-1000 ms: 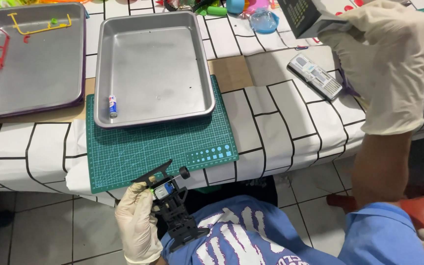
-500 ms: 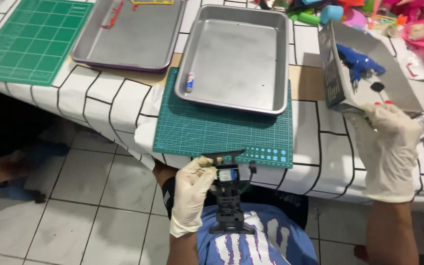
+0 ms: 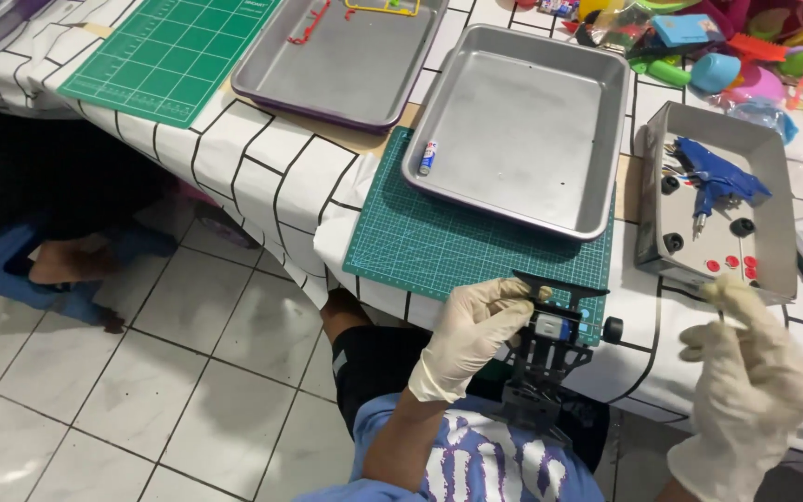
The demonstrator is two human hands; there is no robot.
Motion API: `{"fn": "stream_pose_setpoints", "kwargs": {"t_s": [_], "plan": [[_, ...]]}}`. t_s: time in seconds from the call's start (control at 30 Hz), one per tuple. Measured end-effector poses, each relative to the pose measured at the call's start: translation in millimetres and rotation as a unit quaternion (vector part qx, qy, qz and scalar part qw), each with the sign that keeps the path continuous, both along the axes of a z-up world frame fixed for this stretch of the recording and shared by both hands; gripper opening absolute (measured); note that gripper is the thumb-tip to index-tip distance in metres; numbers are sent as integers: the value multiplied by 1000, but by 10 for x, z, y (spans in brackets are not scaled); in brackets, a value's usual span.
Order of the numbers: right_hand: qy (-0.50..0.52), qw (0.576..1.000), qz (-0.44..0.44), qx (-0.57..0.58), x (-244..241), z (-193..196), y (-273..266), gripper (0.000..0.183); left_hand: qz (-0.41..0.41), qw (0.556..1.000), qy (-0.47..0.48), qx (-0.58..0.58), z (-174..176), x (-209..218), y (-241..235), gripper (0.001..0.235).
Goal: Assembling a mini 4WD toy car by installing gears, batteries, and the body shell onto the chassis.
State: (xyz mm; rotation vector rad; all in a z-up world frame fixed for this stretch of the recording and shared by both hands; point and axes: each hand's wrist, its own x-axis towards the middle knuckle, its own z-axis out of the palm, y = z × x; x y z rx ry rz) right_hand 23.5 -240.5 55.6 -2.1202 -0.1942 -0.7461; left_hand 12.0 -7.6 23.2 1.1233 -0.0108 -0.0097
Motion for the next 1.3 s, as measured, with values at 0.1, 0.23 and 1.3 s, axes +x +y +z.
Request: {"fn": "stream_pose_setpoints", "kwargs": {"t_s": [0.1,0.23,1.3], "plan": [[80,957,141,239,-190,-236,135,38,-3,1000,5,11,16,-25,-56,20],[47,954,160,248,-304,-324,464,28,15,999,26,41,8,-101,-61,17],[65,982,152,92,12,-603,321,34,33,997,47,56,-105,-79,58,28]]}}
